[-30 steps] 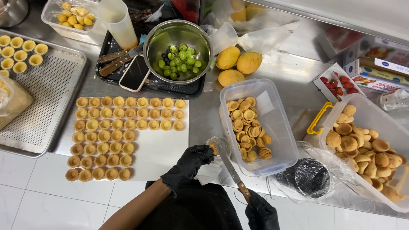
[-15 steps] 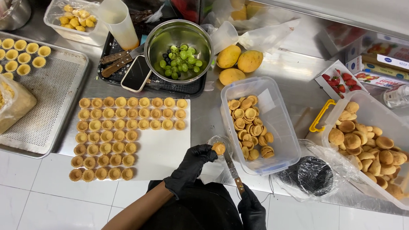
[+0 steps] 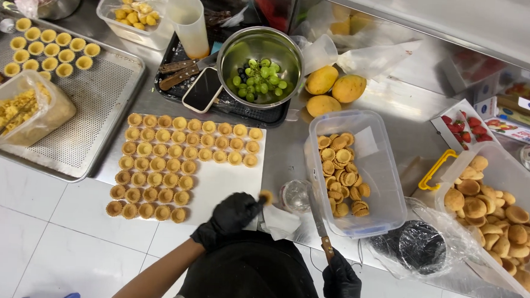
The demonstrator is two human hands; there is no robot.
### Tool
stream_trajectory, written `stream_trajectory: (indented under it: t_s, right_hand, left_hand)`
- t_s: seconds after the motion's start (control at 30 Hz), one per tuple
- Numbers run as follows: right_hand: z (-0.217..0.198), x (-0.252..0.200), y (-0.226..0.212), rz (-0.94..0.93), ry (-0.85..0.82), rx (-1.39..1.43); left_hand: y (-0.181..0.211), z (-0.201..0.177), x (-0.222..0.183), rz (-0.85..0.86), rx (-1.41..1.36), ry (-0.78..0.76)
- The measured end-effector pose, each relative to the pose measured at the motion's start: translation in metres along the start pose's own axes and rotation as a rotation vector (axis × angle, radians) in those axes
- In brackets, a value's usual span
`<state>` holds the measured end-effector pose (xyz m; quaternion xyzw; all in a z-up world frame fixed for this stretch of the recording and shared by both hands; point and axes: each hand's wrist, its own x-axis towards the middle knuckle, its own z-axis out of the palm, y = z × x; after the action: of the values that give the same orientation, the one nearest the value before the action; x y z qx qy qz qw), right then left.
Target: Arranging pastry tart shells from a container onto a flat board and pressing them down.
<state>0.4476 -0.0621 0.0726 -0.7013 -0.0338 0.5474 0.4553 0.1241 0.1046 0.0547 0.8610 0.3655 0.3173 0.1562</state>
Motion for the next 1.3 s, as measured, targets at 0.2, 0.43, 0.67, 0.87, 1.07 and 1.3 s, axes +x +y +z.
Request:
stream_trajectory:
  t_s: [0.2, 0.43, 0.67, 0.87, 1.07, 1.3]
  right_hand:
    - [-0.015, 0.027, 0.021, -0.025, -0.030, -0.038]
    - [-0.024, 0.057, 0.042, -0.107, -0.002, -0.054]
    - [-0.033, 0.068, 0.065, -0.197, -0.094, 0.044]
    - [-0.029, 0.058, 0.064, -0.159, -0.147, 0.060]
    - [-0.027, 0.049, 0.078, -0.037, -0.113, -0.021]
    - [-0.030, 0.032, 0.095, -0.057, -0.091, 0.009]
  left_hand:
    - [-0.104, -0.021, -0.056, -0.577, 0.524, -0.143]
    - [-0.126, -0.010, -0.070, -0.605, 0.489, 0.000]
    - [-0.133, -0.015, -0.060, -0.780, 0.414, -0.210]
    - [-0.066, -0.020, 0.048, -0.272, 0.481, 0.056]
    - [0.041, 0.053, 0.208, 0.144, -0.087, -0.292]
    - [-0.026, 0.307, 0.241, 0.449, 0.509, -0.728]
